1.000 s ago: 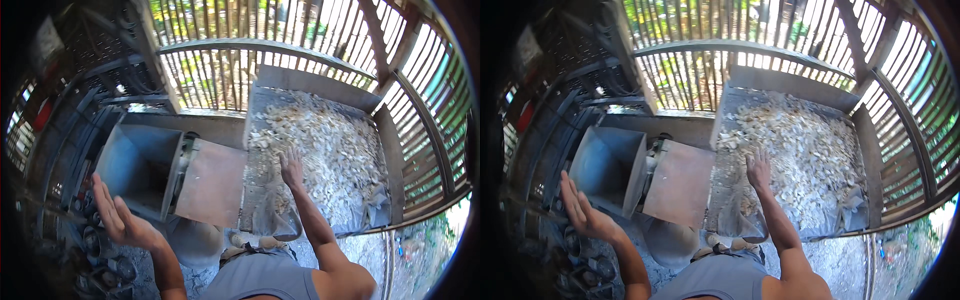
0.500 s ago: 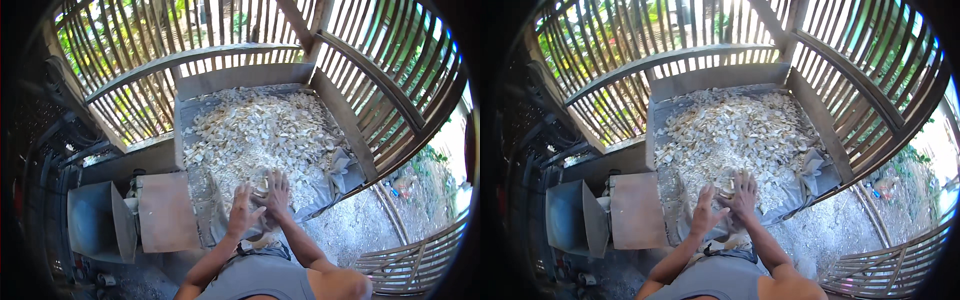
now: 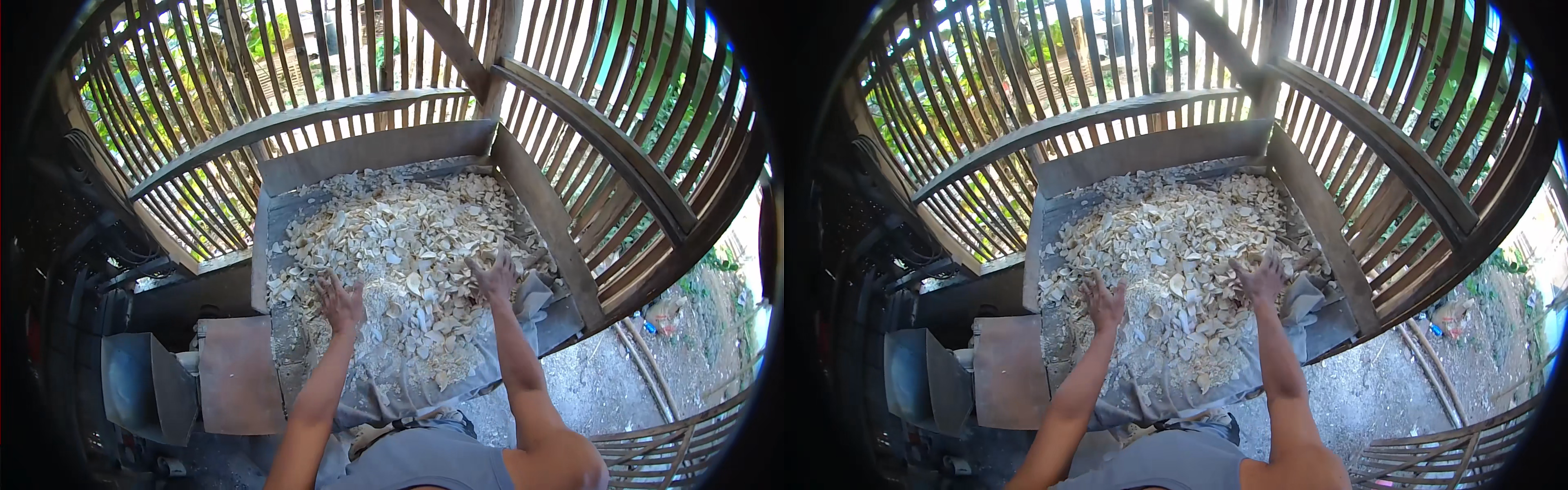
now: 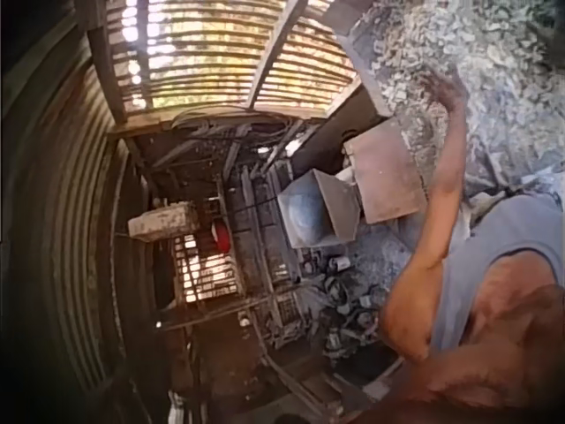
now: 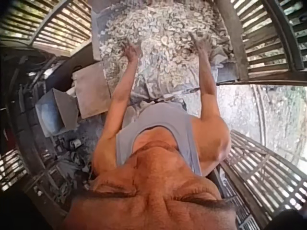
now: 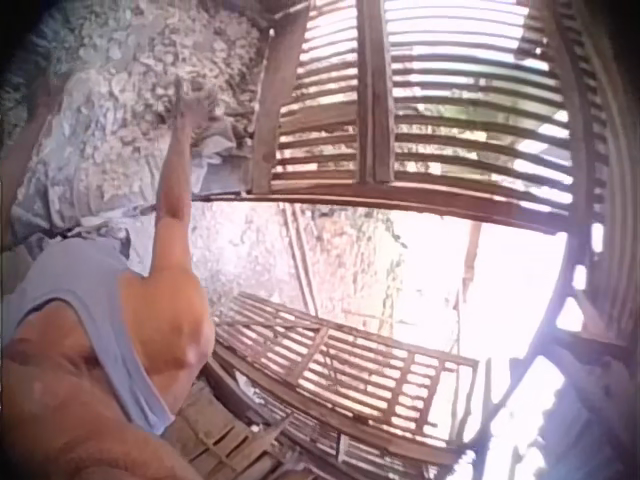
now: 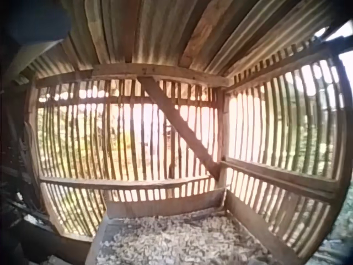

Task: The person scoops up handfuls of dried white chips from a wooden platform and drops them into a metal hopper.

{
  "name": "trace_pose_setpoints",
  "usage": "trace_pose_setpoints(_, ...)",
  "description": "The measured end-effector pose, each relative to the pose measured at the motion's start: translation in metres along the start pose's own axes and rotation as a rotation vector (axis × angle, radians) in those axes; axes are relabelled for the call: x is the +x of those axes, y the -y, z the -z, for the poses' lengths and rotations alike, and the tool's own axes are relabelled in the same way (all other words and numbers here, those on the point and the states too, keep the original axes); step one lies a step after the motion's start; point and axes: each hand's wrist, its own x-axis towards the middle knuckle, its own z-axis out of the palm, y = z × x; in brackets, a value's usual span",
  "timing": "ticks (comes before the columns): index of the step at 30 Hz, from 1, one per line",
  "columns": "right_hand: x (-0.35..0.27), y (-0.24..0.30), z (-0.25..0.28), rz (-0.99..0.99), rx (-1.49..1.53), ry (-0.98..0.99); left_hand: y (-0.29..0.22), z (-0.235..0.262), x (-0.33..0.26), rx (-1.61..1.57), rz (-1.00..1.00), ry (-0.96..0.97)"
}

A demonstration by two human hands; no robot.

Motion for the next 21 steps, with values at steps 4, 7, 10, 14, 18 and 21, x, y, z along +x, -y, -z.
trace_pose_setpoints(4,0.029,0.022,-0.020,-0.050,-0.066,0.202,-0.014,-0.021,0.022,0.030,0.049,-0.032)
trace_pose_setpoints(7,0.030,0.038,-0.034,0.021,-0.004,0.126,-0.042,-0.027,0.030,0.039,0.052,-0.111)
trace_pose_setpoints(10,0.023,0.064,-0.035,0.035,0.190,0.310,-0.048,-0.027,0.033,-0.051,0.016,-0.196)
trace_pose_setpoints(14,0.007,0.092,-0.034,0.130,0.366,0.461,-0.048,-0.038,0.040,-0.320,-0.048,-0.072)
trace_pose_setpoints(18,-0.010,0.117,-0.033,0.380,0.410,0.549,-0.033,-0.029,0.042,-0.678,0.056,0.225)
trace_pose_setpoints(21,-0.019,0.100,-0.033,0.719,0.473,0.487,-0.035,-0.012,0.015,-0.907,-0.002,0.147)
